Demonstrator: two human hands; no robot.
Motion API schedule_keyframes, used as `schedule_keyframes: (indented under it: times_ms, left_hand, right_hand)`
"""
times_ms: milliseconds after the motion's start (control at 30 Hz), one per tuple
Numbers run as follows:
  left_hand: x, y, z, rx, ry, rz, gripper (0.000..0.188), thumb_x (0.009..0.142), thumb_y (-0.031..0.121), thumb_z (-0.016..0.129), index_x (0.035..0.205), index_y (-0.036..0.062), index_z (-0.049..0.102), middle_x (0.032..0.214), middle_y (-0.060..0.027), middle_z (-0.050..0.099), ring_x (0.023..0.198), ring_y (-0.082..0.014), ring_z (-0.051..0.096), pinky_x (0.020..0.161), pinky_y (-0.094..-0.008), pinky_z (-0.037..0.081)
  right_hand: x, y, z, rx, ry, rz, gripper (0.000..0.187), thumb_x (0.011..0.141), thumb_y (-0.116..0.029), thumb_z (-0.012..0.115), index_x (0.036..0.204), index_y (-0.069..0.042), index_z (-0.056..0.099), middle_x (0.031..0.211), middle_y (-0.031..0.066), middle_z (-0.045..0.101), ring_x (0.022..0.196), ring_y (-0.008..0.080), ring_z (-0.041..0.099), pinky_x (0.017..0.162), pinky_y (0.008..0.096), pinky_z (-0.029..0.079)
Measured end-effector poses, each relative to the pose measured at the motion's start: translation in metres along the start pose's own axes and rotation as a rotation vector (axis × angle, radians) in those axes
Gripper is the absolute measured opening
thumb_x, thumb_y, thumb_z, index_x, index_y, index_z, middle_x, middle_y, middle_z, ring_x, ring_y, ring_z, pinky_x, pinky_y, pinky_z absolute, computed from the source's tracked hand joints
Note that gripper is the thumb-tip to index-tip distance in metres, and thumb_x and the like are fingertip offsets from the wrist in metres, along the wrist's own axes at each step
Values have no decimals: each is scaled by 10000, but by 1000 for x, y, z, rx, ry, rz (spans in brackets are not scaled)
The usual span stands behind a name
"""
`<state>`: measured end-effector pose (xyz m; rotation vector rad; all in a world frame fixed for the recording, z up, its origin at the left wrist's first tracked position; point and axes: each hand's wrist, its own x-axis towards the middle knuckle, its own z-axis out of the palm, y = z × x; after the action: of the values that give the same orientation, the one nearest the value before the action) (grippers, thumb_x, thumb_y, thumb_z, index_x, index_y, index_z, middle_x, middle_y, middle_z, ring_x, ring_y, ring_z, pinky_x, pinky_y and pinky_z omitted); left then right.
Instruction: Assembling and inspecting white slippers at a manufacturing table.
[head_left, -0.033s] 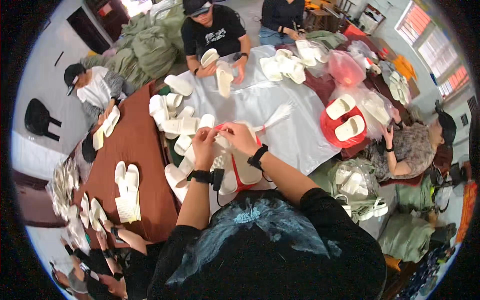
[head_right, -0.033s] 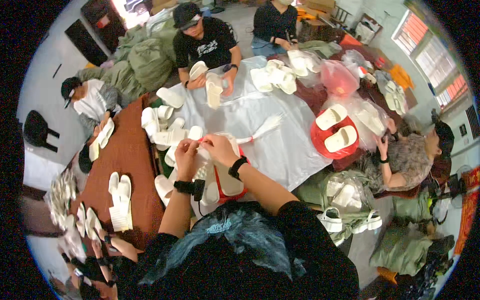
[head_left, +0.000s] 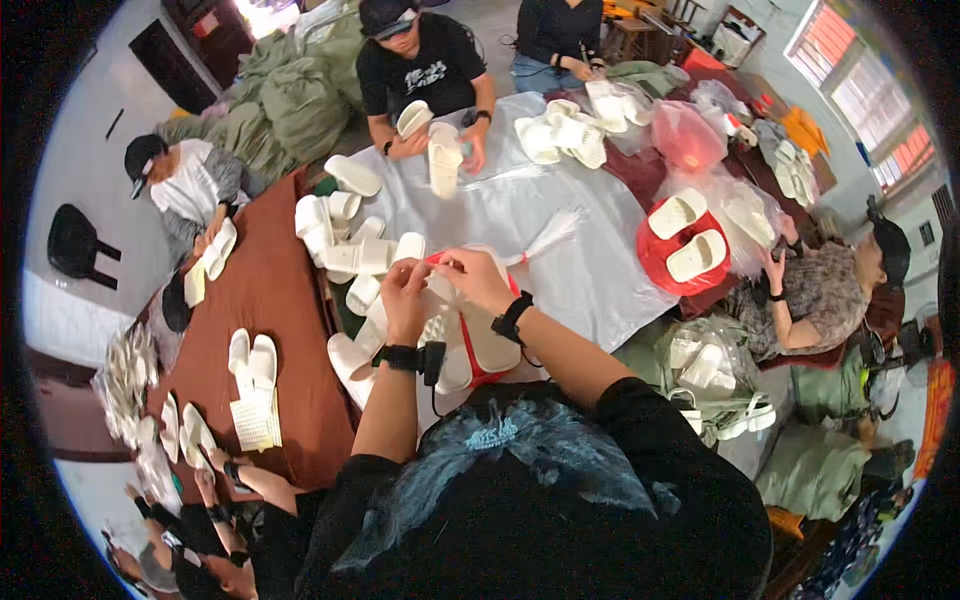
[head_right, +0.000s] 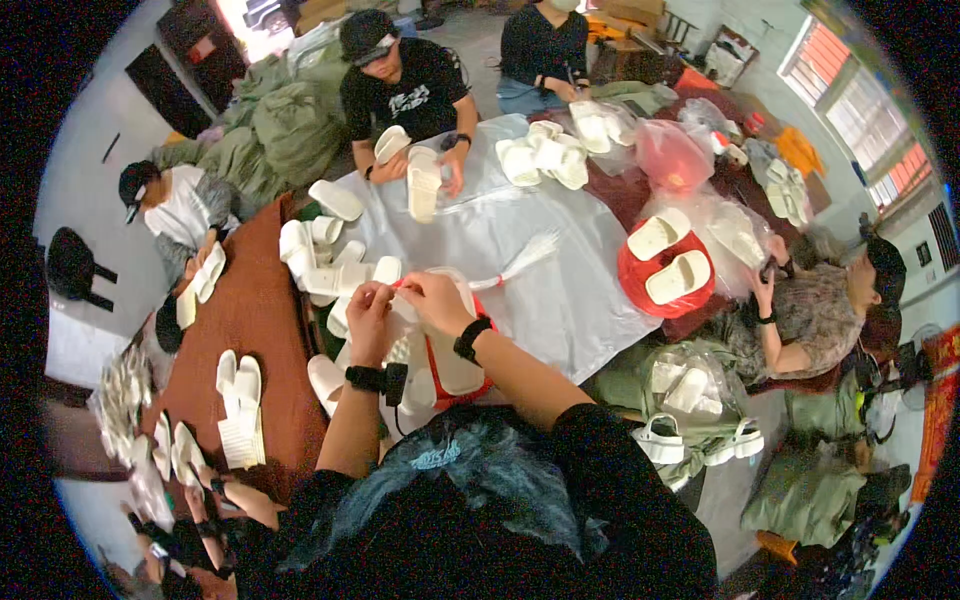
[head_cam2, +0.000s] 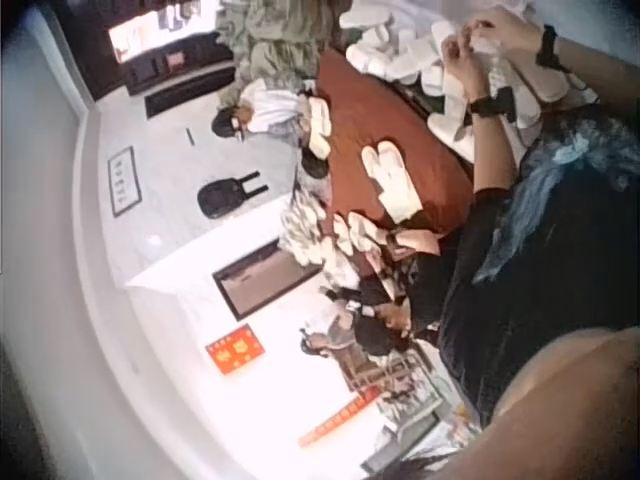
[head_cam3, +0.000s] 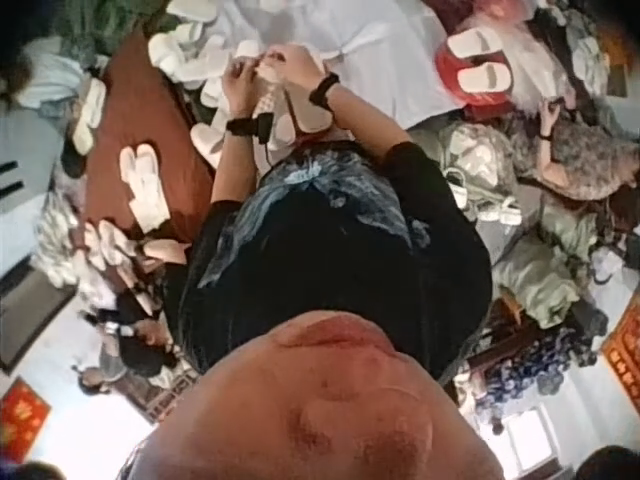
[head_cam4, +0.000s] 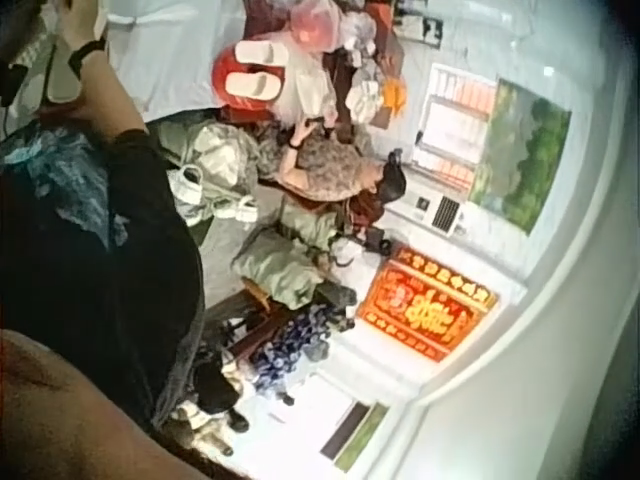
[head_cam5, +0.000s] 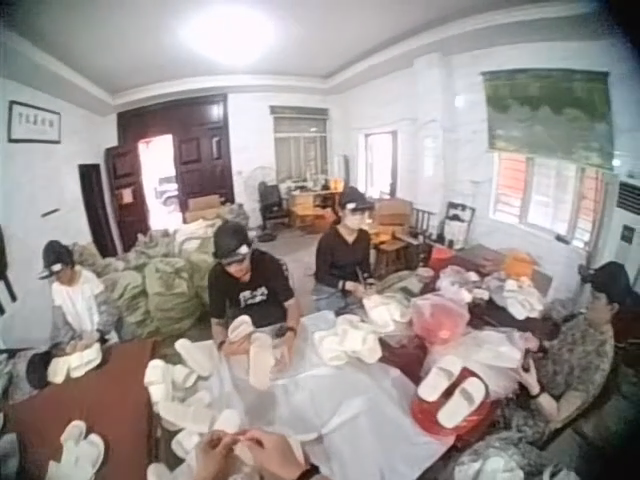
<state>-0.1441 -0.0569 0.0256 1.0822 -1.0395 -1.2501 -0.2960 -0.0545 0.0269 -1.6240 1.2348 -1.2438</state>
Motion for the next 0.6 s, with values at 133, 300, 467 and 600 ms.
schedule_keyframes:
  times_ms: [133, 300, 467, 600]
  left_hand:
    - [3, -13, -8, 49, -70, 6, 89, 900, 117, 632, 908, 29, 643, 819, 0, 638, 731, -60, 533, 679, -217, 424]
    - [0, -13, -7, 96, -111, -6, 160, 909, 132, 635, 986, -1, 681, 885, -34, 675, 781, -93, 580, 704, -223, 446]
    - [-7, -9, -2, 238, -108, -36, 195, 850, 133, 701, 980, -13, 688, 843, -32, 669, 729, -81, 570, 646, -220, 456]
    - [-4, -13, -4, 239, -89, -71, 109, 805, 67, 728, 881, 3, 683, 786, -2, 649, 700, -61, 554, 625, -214, 444]
  right_hand:
    - [2, -2, -5, 143, 60, 106, 155, 855, -151, 659, 911, -6, 648, 630, -7, 519, 584, 62, 425, 528, 258, 362]
    - [4, -1, -9, 111, 59, 125, 153, 858, -140, 654, 902, 6, 646, 639, -11, 530, 588, 57, 428, 535, 245, 364]
    - [2, 0, 3, 231, 75, 94, 140, 879, -139, 621, 886, 0, 638, 711, 15, 583, 665, 70, 509, 610, 248, 420]
    - [5, 24, 5, 184, 19, 89, 148, 890, -141, 609, 909, 3, 638, 783, 6, 621, 715, 86, 549, 681, 242, 448]
